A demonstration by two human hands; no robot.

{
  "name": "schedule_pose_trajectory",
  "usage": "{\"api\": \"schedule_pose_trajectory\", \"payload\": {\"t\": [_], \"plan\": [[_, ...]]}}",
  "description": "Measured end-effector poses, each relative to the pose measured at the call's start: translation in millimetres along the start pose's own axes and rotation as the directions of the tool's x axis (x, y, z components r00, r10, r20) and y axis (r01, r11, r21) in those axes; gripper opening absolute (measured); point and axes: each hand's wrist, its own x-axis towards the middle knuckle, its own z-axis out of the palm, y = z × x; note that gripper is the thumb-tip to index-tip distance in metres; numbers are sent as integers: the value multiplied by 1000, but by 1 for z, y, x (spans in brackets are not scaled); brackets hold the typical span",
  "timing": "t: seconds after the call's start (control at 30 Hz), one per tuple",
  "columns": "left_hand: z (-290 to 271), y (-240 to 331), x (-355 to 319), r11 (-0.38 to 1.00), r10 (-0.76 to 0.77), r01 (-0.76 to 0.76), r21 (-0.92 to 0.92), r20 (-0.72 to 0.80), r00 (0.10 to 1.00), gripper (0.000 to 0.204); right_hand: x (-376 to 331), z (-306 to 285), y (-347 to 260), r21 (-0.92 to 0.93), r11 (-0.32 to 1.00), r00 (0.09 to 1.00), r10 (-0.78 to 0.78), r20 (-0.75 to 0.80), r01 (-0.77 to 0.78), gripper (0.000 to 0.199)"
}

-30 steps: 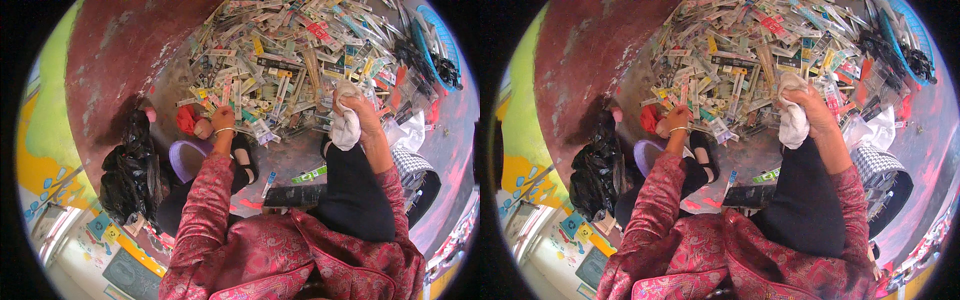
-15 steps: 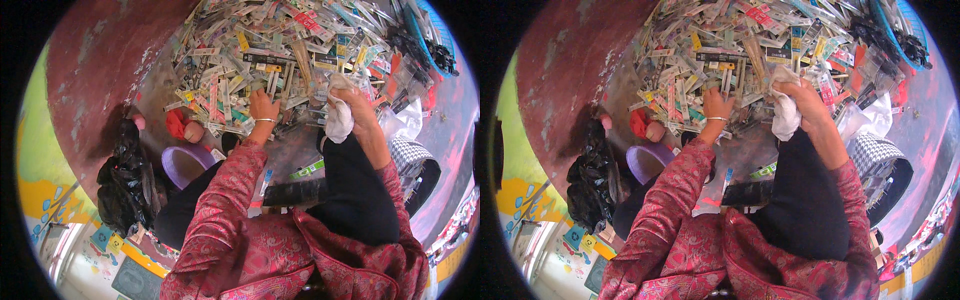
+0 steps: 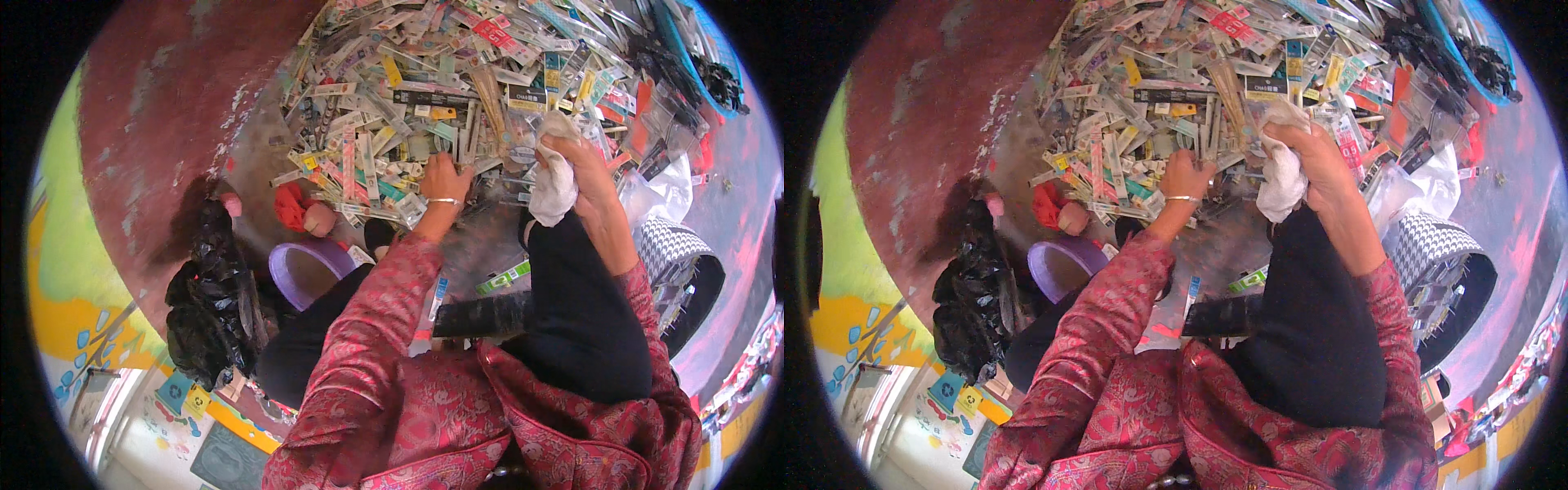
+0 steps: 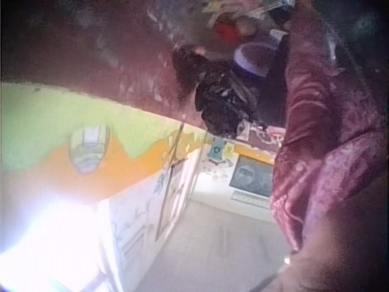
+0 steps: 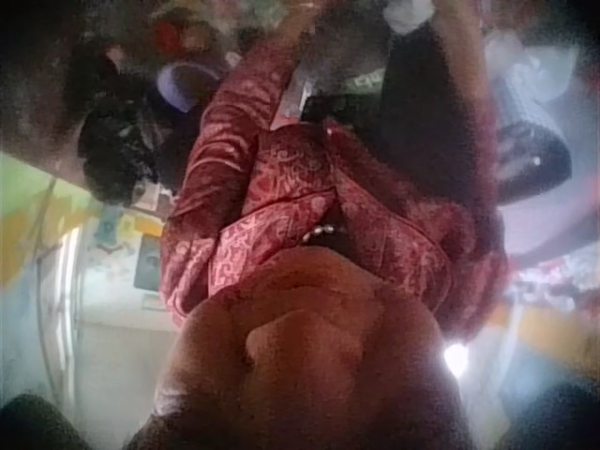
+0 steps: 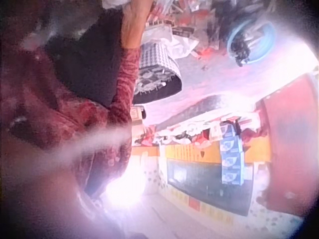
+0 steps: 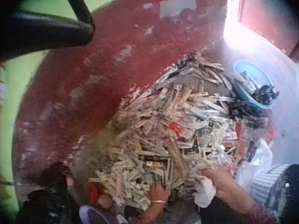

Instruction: The person sits on the floor and sorts through a pile of plastic packaging strips, using a cloth to wipe some of them before placing them into a basket.

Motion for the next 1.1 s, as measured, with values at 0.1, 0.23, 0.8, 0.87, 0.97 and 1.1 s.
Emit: {"api": "schedule_pose_trajectory", "payload": {"t": [0.1, 0.23, 0.8, 0.87, 0.97, 1.1], "plan": [[12, 9, 5, 991, -79, 85, 100, -61, 995, 29, -2, -5, 1, 51, 999, 1000, -2, -30, 4, 13], [-4, -30, 12, 983, 185, -185, 4, 1, 983, 23, -2, -6, 0, 84, 996, 999, -19, -50, 24, 14], [-113, -50, 91, 552, -334, 309, -774, 135, 933, 42, 0, -18, -1, 163, 985, 995, -43, -88, 57, 16], [-106, -55, 118, 579, -505, 450, -680, 134, 852, 48, 0, -23, -1, 152, 988, 999, -28, -38, 33, 16], [-66, -73, 137, 878, -415, 286, -384, -314, 854, 70, -1, -18, -3, 161, 987, 999, -25, -22, 28, 15], [-74, -15, 128, 858, -504, 513, 19, -164, 848, 94, -3, -25, -4, 189, 978, 991, -65, -113, 85, 15]]}}
